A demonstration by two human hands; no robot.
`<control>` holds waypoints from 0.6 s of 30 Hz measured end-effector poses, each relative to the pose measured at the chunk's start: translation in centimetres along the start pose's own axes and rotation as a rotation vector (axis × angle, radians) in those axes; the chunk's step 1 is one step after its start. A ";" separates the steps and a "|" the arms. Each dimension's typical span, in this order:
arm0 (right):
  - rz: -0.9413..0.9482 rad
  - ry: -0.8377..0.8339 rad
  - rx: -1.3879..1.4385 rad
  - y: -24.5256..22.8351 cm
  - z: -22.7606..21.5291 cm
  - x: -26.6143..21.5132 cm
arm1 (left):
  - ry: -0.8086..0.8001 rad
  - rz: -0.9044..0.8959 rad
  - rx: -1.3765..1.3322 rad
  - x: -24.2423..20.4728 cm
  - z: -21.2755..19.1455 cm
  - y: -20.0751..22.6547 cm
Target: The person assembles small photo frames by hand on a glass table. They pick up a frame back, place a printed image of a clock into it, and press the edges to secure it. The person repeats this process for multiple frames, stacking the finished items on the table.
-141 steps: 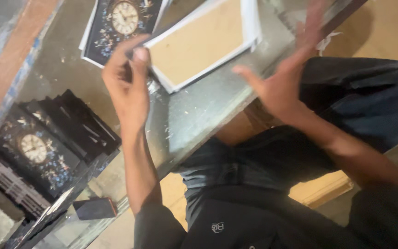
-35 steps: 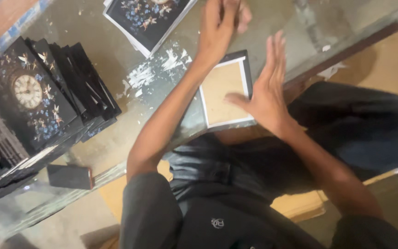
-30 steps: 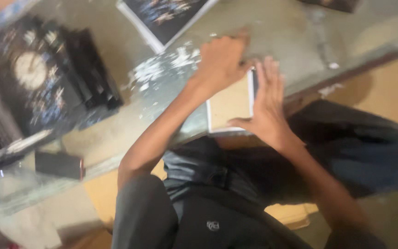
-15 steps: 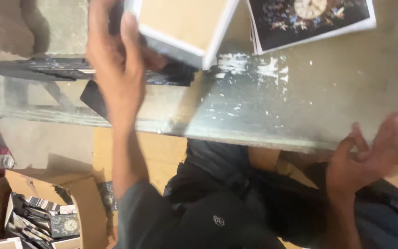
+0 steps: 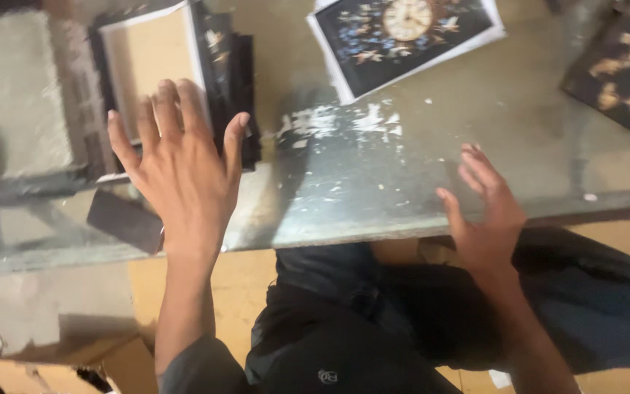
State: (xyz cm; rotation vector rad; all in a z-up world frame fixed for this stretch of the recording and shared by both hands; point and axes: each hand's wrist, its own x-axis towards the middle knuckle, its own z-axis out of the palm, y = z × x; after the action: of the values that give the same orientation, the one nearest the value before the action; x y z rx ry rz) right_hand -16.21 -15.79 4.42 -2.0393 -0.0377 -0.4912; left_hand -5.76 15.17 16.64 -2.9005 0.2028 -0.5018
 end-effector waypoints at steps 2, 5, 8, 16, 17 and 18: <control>-0.025 -0.007 -0.186 -0.1 -0.9 0.0 | 0.078 0.112 -0.181 1.4 0.9 2.1; 0.009 -0.030 -0.274 -0.3 -1.2 0.1 | 0.118 0.291 -0.441 3.6 3.2 6.9; 0.029 -0.059 -0.215 -0.6 -1.5 0.3 | -0.004 0.260 -0.809 6.8 7.3 15.1; 0.049 -0.062 -0.186 0.1 -2.8 0.1 | -0.135 0.326 -0.878 14.2 13.1 26.1; 0.052 -0.057 -0.181 0.3 -3.1 0.2 | -0.175 0.347 -0.863 14.6 13.1 26.3; 0.060 -0.057 -0.172 0.4 -3.2 0.1 | -0.123 0.363 -0.855 14.6 13.0 26.4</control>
State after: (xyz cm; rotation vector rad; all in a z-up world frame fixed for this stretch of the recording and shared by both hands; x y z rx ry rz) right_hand -17.09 -18.74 5.50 -2.2164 0.0324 -0.4103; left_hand 9.69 -10.84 3.69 -3.5309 1.1498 -0.1859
